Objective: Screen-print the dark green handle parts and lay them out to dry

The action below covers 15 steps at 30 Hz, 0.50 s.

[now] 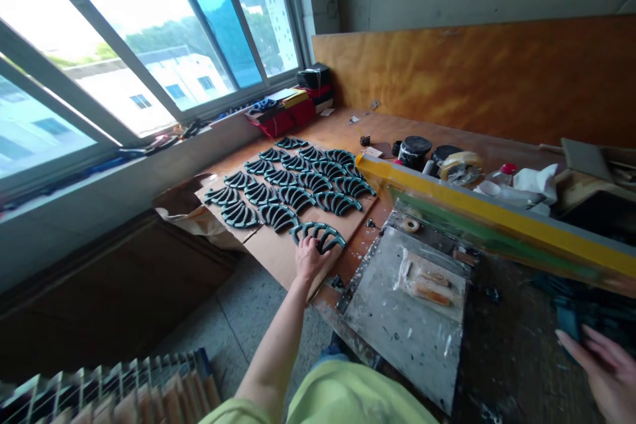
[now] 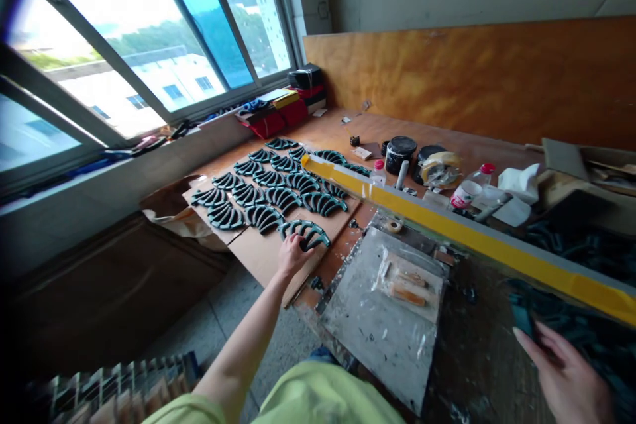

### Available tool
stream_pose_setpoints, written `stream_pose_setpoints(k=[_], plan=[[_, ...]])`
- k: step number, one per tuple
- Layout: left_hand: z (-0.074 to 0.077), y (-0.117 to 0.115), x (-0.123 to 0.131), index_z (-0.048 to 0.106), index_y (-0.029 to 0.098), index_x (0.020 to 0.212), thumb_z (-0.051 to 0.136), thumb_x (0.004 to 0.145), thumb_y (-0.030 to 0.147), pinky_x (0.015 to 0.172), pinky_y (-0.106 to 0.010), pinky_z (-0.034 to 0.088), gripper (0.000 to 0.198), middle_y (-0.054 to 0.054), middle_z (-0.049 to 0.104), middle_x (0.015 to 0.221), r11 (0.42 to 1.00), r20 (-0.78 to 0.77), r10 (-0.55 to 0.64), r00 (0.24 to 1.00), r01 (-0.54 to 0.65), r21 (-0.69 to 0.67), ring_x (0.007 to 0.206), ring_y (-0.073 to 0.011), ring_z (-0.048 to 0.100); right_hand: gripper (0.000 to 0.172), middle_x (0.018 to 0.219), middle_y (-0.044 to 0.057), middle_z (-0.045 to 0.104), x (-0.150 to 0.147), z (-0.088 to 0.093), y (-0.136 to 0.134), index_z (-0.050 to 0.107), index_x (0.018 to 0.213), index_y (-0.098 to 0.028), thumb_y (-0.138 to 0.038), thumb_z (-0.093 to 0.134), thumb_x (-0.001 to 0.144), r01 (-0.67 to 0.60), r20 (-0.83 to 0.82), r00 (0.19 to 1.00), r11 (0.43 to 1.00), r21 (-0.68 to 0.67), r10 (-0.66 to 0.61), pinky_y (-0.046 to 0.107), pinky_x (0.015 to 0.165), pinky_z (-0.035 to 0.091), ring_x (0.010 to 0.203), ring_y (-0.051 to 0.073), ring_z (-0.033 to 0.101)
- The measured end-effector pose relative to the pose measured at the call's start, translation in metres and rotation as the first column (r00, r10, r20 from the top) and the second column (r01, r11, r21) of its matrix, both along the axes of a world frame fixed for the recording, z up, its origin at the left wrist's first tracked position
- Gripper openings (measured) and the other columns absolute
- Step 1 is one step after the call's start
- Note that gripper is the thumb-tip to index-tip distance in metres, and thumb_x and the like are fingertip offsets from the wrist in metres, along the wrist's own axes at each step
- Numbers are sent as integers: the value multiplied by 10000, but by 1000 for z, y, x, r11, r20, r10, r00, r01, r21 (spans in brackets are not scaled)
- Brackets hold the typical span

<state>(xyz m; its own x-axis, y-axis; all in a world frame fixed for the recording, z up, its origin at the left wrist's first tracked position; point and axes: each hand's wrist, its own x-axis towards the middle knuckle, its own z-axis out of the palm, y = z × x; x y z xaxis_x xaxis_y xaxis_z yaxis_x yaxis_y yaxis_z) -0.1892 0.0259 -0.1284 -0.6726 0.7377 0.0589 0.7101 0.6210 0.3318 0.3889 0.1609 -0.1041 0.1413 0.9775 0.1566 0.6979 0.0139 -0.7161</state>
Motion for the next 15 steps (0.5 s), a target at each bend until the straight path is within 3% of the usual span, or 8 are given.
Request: stream_pose_setpoints(k=[3, 6, 10, 13, 15], plan=[[-3, 34, -21, 646, 188, 1114, 721, 707, 493, 1053, -330, 373, 514, -102, 602, 1292, 988, 10, -154, 988, 154, -7, 1234, -259, 500, 321, 892, 187, 707, -38, 16, -10, 689, 816, -435, -688, 648, 623, 23, 12, 1000, 990, -142, -22, 550, 577, 474, 700, 366, 667], [-10, 57, -40, 662, 184, 1066, 732, 693, 484, 1014, -351, 403, 484, -114, 637, 1230, 977, 24, -211, 977, 212, -37, 1179, -272, 537, 362, 963, 141, 706, -75, 24, -22, 716, 884, -360, -661, 607, 713, -163, 80, 983, 985, -52, 167, 527, 661, 527, 795, 346, 672], [-17, 64, -56, 651, 155, 1085, 691, 732, 458, 1009, -444, 402, 466, -166, 624, 1241, 980, 18, -184, 983, 185, -75, 1206, -334, 514, 333, 1003, 100, 671, -131, 23, -40, 722, 992, -287, -510, 491, 903, -390, 212, 910, 909, 146, 357, 458, 836, 527, 917, 277, 643], [-21, 64, -57, 586, 114, 1225, 631, 786, 433, 1015, -530, 386, 545, -223, 508, 1395, 987, 1, -139, 990, 139, -77, 1318, -399, 403, 264, 981, 78, 667, -171, 21, -43, 716, 1055, -249, -334, 492, 944, -523, 360, 818, 840, 143, 448, 417, 885, 505, 946, 245, 605], [-22, 63, -51, 503, 112, 1340, 600, 812, 438, 1022, -576, 370, 629, -231, 413, 1483, 991, -13, -123, 992, 122, -56, 1370, -422, 333, 238, 986, 72, 674, -192, 19, -42, 713, 1066, -239, -237, 517, 932, -560, 453, 760, 823, 93, 466, 393, 877, 493, 947, 235, 590]])
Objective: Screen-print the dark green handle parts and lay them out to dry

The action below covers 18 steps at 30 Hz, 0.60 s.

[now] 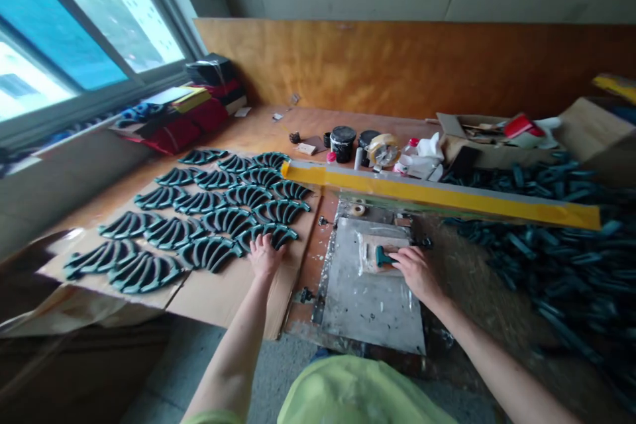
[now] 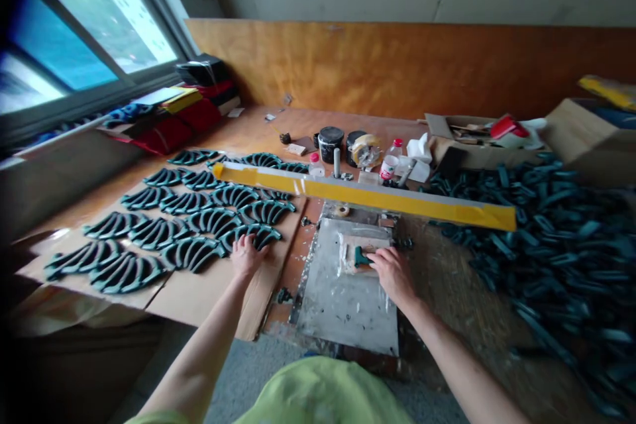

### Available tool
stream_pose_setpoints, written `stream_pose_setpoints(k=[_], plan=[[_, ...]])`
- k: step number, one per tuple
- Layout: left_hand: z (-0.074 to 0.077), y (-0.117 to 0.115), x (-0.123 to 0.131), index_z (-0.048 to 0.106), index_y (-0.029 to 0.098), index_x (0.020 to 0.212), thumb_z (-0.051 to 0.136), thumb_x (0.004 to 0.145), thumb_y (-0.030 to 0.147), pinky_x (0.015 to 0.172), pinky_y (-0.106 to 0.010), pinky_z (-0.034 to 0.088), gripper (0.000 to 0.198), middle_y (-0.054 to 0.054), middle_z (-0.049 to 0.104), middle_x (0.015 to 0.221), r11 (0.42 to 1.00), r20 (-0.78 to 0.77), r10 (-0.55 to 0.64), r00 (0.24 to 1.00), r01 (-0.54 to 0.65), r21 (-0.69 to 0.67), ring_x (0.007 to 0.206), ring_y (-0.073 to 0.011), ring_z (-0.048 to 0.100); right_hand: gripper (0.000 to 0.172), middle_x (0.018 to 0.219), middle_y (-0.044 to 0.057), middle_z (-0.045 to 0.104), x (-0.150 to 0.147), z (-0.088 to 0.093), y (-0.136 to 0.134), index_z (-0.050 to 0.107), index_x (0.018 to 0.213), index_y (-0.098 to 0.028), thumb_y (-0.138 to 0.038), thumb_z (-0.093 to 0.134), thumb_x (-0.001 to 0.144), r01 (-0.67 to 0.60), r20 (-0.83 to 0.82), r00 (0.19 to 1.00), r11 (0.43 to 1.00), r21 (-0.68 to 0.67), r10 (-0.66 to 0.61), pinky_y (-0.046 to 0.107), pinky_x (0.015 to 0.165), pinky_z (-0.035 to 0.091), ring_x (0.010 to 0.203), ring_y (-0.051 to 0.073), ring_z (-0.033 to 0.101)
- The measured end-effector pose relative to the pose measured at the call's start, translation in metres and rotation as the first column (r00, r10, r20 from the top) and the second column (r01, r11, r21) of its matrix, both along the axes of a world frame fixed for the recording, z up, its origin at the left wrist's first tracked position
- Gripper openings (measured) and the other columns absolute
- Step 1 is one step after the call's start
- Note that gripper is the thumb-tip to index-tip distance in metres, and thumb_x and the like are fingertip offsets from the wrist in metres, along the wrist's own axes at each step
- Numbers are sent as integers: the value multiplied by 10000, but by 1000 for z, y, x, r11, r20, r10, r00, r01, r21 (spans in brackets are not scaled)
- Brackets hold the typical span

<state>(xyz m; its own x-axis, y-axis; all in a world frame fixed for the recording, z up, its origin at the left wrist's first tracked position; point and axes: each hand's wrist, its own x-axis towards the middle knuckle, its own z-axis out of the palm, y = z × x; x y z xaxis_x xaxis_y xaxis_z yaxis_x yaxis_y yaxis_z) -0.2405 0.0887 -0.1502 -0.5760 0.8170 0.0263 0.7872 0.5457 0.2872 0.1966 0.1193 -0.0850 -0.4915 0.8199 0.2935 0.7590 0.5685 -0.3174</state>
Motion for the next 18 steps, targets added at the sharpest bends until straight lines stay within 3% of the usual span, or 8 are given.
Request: stream_pose_setpoints(k=[3, 6, 9, 12, 13, 15, 17, 18], plan=[[6, -1, 14, 453, 139, 1398, 586, 826, 481, 1046, -586, 356, 679, -219, 396, 1505, 996, 12, -2, 1000, 1, 84, 1389, -409, 330, 267, 1028, 69, 683, -19, -3, 0, 707, 1098, -244, -163, 526, 918, 23, 126, 992, 1000, 2, -23, 379, 864, 475, 969, 234, 580], [26, 2, 29, 529, 156, 1323, 597, 827, 486, 1060, -581, 353, 599, -210, 456, 1466, 980, 54, -7, 998, -4, 196, 1373, -386, 381, 347, 1082, 68, 683, -25, -2, -5, 675, 1192, -256, -131, 492, 925, 33, 206, 978, 999, -12, -30, 373, 893, 458, 1025, 236, 574], [63, 12, 43, 605, 165, 1210, 612, 822, 457, 1064, -572, 355, 485, -204, 492, 1435, 937, 109, -22, 994, -17, 349, 1343, -370, 428, 422, 1213, 85, 649, -27, 3, -5, 625, 1283, -251, -107, 444, 930, 39, 259, 965, 999, -20, -33, 387, 957, 440, 1128, 246, 553], [118, 31, 64, 635, 189, 1126, 594, 834, 495, 1014, -473, 438, 425, -149, 626, 1255, 829, 275, -160, 948, -22, 558, 1181, -294, 573, 462, 1446, 100, 497, -36, 7, 2, 513, 1403, -232, -183, 471, 946, 6, 245, 969, 1000, -24, 0, 437, 1075, 374, 1319, 269, 441], [139, 37, 74, 631, 200, 1113, 569, 847, 527, 957, -423, 483, 426, -110, 675, 1124, 784, 363, -246, 899, -36, 620, 1059, -251, 630, 497, 1502, 103, 432, -40, 8, 5, 464, 1440, -218, -232, 504, 945, -29, 235, 971, 999, -39, 37, 455, 1114, 335, 1373, 273, 385], [177, 49, 95, 625, 202, 1032, 485, 879, 594, 781, -326, 540, 443, -27, 672, 809, 715, 541, -444, 714, -81, 694, 739, -167, 646, 600, 1548, 118, 358, -51, 7, 8, 401, 1476, -187, -325, 579, 919, -128, 225, 963, 987, -95, 146, 489, 1164, 263, 1430, 278, 307], [206, 54, 115, 612, 183, 823, 399, 897, 641, 622, -262, 518, 511, 22, 559, 579, 693, 634, -571, 522, -107, 713, 509, -114, 531, 644, 1529, 142, 383, -55, 6, 7, 431, 1455, -168, -381, 637, 882, -229, 214, 942, 961, -152, 258, 530, 1173, 230, 1430, 289, 313], [215, 54, 122, 586, 177, 718, 374, 899, 656, 571, -244, 494, 554, 29, 508, 516, 695, 655, -597, 463, -108, 710, 457, -101, 478, 631, 1501, 147, 426, -53, 6, 5, 466, 1430, -170, -395, 651, 870, -278, 199, 930, 945, -170, 309, 545, 1170, 229, 1414, 291, 347]])
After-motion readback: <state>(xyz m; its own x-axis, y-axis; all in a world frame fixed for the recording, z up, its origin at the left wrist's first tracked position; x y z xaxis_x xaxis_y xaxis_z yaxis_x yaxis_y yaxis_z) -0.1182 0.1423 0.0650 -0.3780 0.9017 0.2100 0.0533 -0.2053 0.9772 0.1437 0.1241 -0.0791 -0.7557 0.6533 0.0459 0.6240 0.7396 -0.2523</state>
